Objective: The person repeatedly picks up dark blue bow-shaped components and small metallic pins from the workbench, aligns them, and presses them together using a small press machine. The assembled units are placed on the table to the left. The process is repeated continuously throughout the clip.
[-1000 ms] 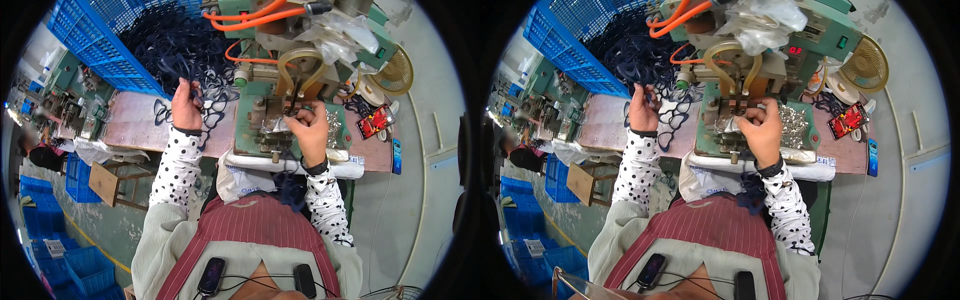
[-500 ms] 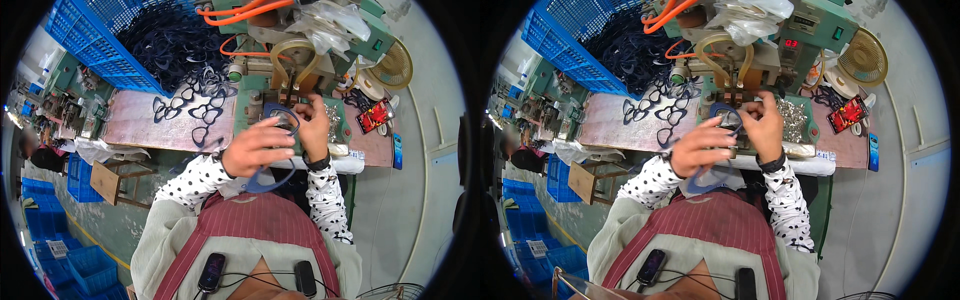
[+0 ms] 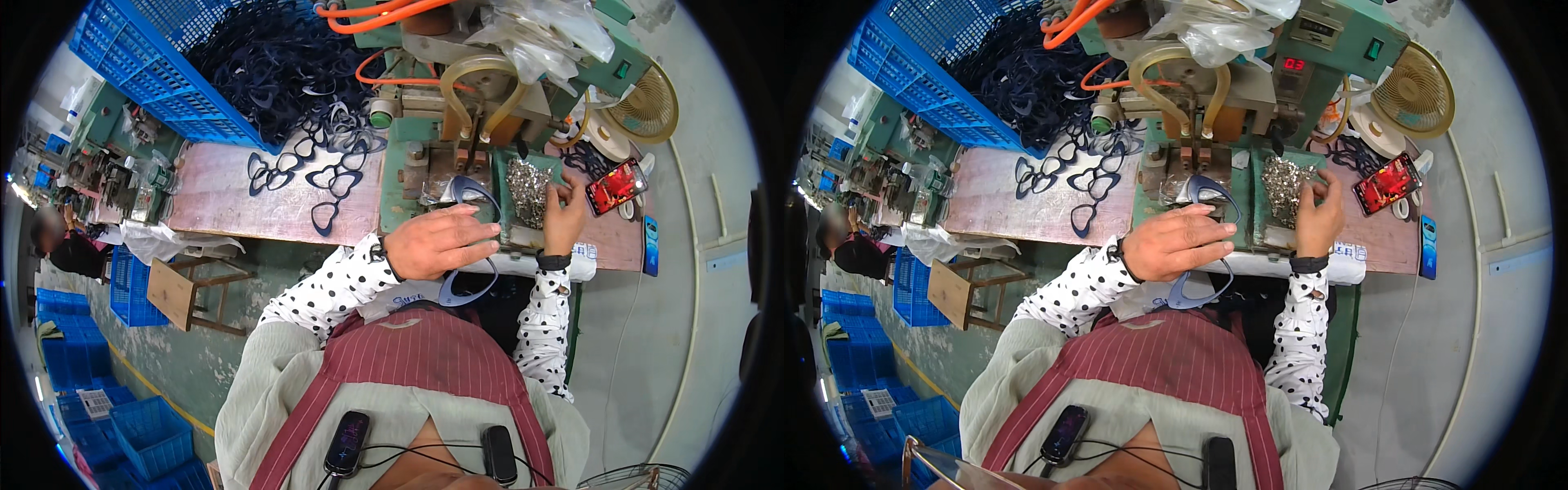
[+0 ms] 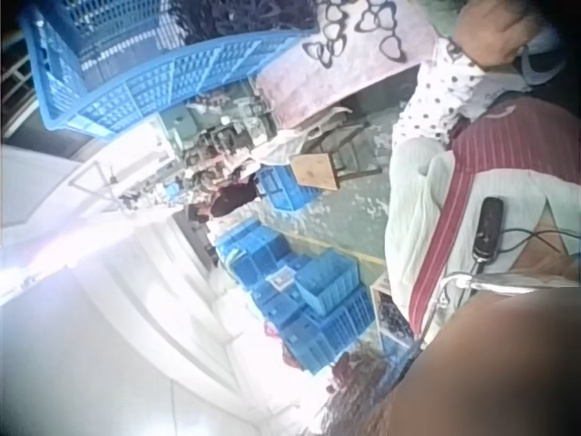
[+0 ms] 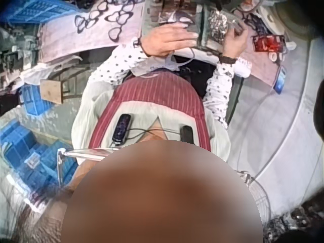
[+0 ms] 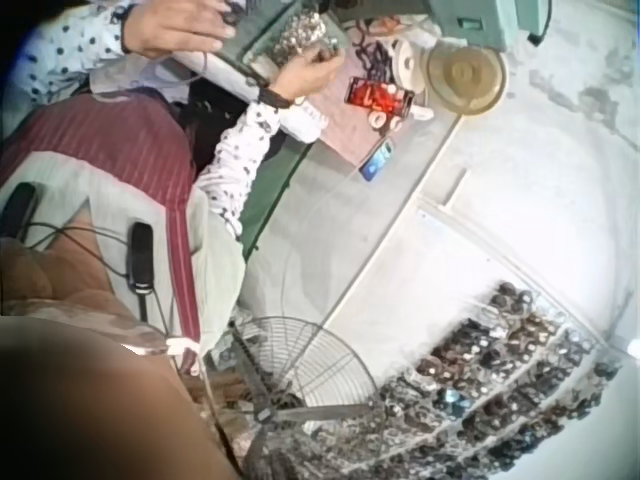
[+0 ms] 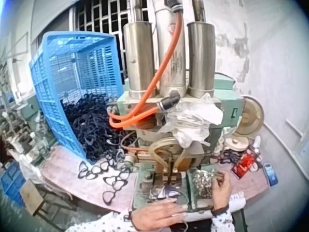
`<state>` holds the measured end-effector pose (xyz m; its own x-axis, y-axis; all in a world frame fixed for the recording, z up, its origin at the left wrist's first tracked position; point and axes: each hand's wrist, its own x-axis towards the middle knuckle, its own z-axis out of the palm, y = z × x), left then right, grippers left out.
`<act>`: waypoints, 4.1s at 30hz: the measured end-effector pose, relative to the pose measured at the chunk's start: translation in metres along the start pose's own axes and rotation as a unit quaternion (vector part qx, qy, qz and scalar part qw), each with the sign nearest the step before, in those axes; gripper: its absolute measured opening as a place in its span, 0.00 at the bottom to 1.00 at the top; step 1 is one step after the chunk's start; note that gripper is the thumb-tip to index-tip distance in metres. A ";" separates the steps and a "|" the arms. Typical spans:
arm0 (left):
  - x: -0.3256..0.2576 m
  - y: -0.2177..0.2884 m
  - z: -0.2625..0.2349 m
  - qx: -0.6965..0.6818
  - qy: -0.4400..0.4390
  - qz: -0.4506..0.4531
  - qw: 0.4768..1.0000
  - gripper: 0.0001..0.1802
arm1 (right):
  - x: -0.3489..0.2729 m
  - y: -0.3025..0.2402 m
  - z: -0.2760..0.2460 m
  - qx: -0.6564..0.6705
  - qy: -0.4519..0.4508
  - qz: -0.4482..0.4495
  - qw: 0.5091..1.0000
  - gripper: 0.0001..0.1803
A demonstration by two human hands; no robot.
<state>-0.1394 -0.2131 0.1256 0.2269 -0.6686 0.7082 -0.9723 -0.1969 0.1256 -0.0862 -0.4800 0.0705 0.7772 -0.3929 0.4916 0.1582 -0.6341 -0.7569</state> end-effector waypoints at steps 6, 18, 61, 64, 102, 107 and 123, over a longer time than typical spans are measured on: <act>0.002 0.004 0.002 -0.055 0.039 -0.040 0.997 0.22 | -0.013 0.046 0.002 -0.029 -0.038 0.010 0.999 0.12; -0.002 0.012 0.001 0.002 0.032 -0.058 0.998 0.20 | -0.009 0.038 0.011 -0.192 -0.127 -0.072 0.970 0.07; 0.005 0.004 0.001 0.033 0.097 -0.025 0.994 0.21 | -0.019 -0.121 0.004 0.298 -0.261 0.080 0.915 0.13; 0.003 0.011 0.002 0.055 0.091 -0.001 0.994 0.21 | -0.017 -0.132 0.011 0.274 -0.252 0.086 0.924 0.22; -0.134 -0.093 -0.001 0.267 0.180 -0.593 0.738 0.16 | -0.012 0.031 0.005 0.020 -0.086 0.061 0.994 0.08; -0.186 -0.137 -0.011 0.180 0.033 -0.758 0.626 0.39 | -0.014 0.033 0.006 0.022 -0.058 0.047 0.997 0.08; -0.160 -0.111 -0.021 0.362 0.056 -0.572 0.734 0.10 | -0.015 0.011 0.012 0.093 -0.094 0.035 0.991 0.07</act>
<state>-0.0692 -0.0690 0.0133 0.8261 0.2859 0.4857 0.1437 -0.9402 0.3089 -0.0889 -0.4726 0.0497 0.8871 -0.2903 0.3590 0.1951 -0.4690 -0.8614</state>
